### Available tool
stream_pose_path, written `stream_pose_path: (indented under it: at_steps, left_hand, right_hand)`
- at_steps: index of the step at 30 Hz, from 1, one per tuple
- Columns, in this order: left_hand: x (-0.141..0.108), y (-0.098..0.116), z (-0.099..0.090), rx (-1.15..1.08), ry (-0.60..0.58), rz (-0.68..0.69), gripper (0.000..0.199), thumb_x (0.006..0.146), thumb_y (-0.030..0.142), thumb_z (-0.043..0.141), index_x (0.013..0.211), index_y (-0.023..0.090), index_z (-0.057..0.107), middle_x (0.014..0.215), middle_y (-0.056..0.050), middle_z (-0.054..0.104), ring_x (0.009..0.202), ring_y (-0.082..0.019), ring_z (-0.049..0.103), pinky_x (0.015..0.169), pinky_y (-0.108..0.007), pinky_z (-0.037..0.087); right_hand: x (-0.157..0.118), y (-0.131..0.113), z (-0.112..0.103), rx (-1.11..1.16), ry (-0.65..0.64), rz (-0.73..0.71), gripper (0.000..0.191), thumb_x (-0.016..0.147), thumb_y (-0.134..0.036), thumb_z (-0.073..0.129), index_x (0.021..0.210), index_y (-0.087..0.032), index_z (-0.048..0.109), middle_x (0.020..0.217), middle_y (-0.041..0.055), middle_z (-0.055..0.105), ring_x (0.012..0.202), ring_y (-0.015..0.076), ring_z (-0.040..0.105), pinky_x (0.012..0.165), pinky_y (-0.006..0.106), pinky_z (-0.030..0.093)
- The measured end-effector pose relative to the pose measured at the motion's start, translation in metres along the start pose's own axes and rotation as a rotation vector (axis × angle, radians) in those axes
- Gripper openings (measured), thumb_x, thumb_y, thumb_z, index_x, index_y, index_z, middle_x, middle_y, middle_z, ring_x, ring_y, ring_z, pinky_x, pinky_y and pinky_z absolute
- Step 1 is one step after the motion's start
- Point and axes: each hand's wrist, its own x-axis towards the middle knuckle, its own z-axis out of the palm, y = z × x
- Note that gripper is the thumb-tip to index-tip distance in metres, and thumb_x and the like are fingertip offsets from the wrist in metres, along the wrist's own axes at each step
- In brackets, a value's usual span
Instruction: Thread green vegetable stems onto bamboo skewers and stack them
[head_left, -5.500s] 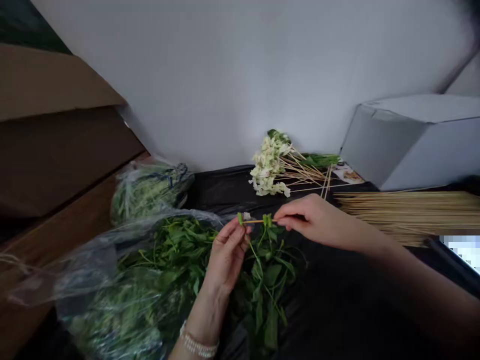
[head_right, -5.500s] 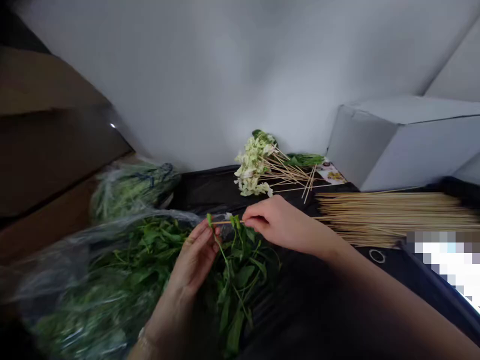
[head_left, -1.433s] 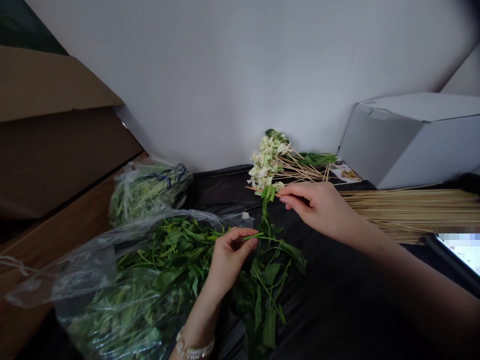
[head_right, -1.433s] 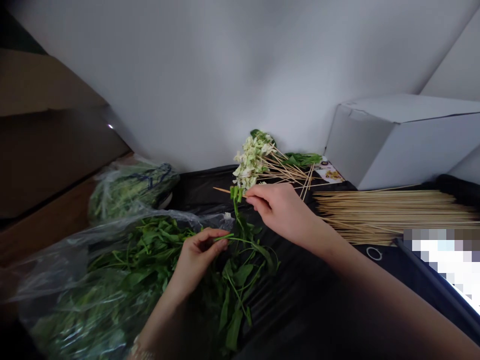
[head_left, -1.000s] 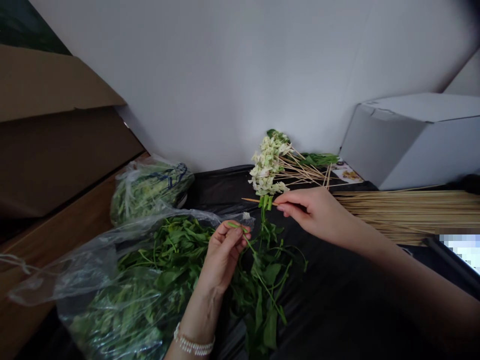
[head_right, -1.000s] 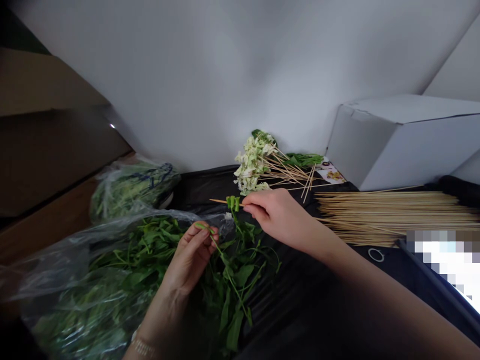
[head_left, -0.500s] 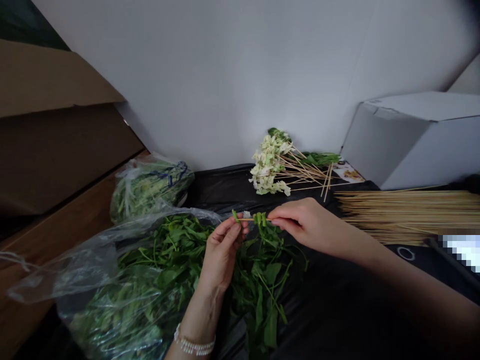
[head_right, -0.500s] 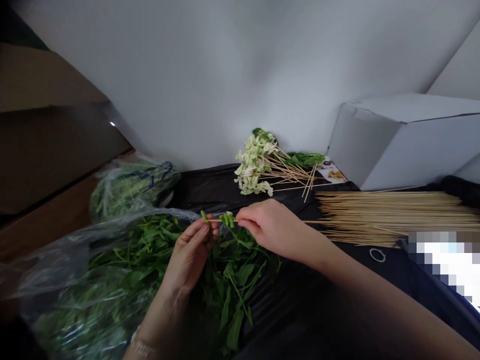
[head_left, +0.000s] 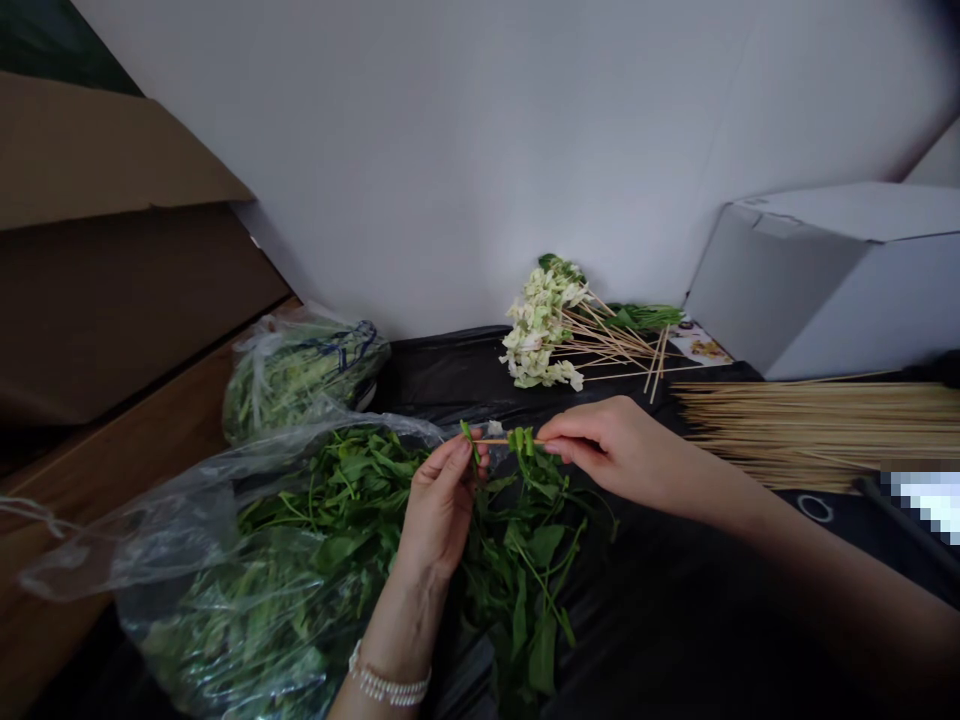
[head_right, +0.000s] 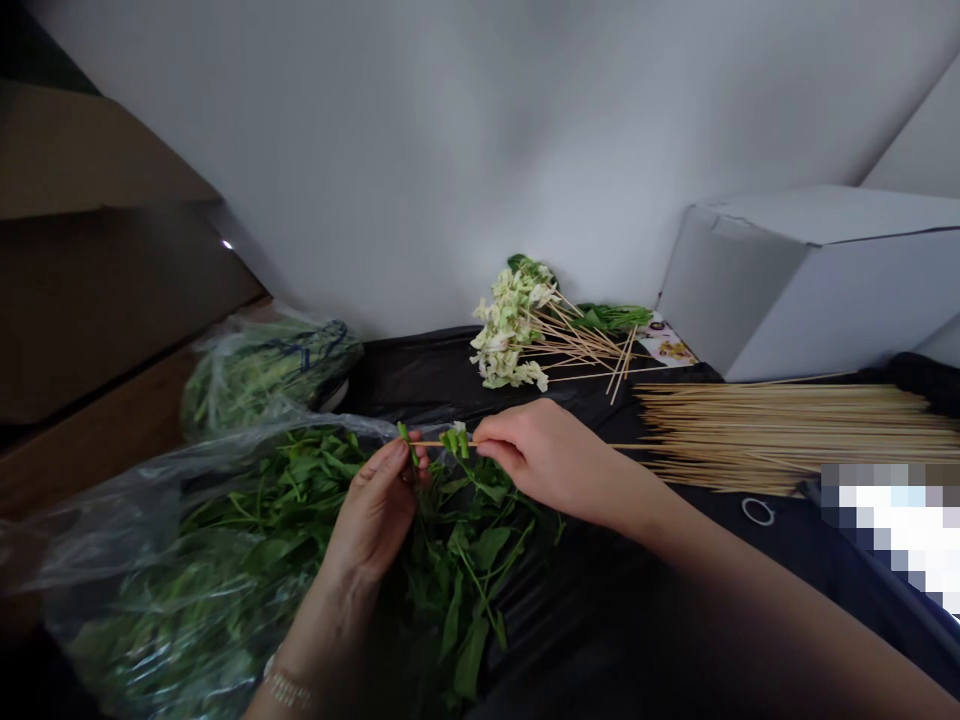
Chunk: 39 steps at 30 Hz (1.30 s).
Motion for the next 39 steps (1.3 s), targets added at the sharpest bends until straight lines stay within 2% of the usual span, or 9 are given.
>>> stream_pose_path:
  at_steps: [13,20,25,30,35,39]
  left_hand:
    - [0.0,0.0002,0.001,0.016,0.013,0.015,0.027,0.058,0.025,0.089,0.081,0.016,0.078,0.072,-0.001,0.073,0.065,-0.006,0.062,0.064,-0.015,0.05]
    - [0.0008,-0.0016,0.0003,0.044,0.06,0.067,0.024,0.054,0.024,0.09,0.074,0.017,0.078,0.077,-0.001,0.076,0.065,-0.007,0.064,0.068,-0.016,0.051]
    - [0.0017,-0.0032,0.001,0.078,0.06,0.079,0.023,0.054,0.026,0.09,0.071,0.017,0.078,0.075,-0.002,0.075,0.067,-0.008,0.064,0.069,-0.017,0.051]
    - [-0.0003,-0.0026,0.0022,0.057,0.056,0.051,0.029,0.056,0.026,0.09,0.08,0.018,0.076,0.074,0.002,0.073,0.065,-0.006,0.063,0.066,-0.017,0.049]
    - [-0.0006,-0.0018,0.0036,0.102,0.042,0.069,0.027,0.056,0.029,0.09,0.073,0.016,0.074,0.068,0.002,0.07,0.063,-0.007,0.06,0.062,-0.018,0.047]
    - [-0.0009,-0.004,0.0052,0.11,0.027,0.058,0.027,0.054,0.029,0.09,0.07,0.015,0.073,0.068,0.001,0.07,0.065,-0.008,0.06,0.067,-0.02,0.048]
  right_hand:
    - [-0.0009,-0.0022,-0.0003,0.001,0.025,0.007,0.022,0.092,-0.019,0.052,0.092,-0.021,0.074,0.081,0.0036,0.073,0.072,0.0158,0.065,0.069,0.027,0.044]
    - [-0.0014,-0.0049,0.0015,-0.013,0.026,0.02,0.023,0.092,-0.019,0.051,0.088,-0.02,0.074,0.077,0.0048,0.073,0.072,0.0171,0.065,0.069,0.028,0.045]
    - [-0.0012,-0.0049,0.0048,-0.011,0.015,0.037,0.024,0.092,-0.019,0.05,0.092,-0.02,0.075,0.076,0.0046,0.072,0.071,0.0166,0.065,0.067,0.028,0.045]
    - [-0.001,-0.0035,0.0052,-0.006,0.011,0.048,0.025,0.092,-0.019,0.05,0.094,-0.02,0.075,0.076,0.0045,0.071,0.069,0.0163,0.064,0.067,0.029,0.044]
    - [-0.001,-0.0044,0.007,0.013,0.018,0.045,0.025,0.092,-0.019,0.05,0.092,-0.02,0.075,0.075,0.005,0.071,0.068,0.016,0.063,0.066,0.029,0.044]
    - [-0.0006,-0.0057,0.0093,0.019,-0.004,0.048,0.024,0.092,-0.017,0.05,0.092,-0.018,0.074,0.075,0.0048,0.071,0.067,0.0149,0.062,0.066,0.028,0.043]
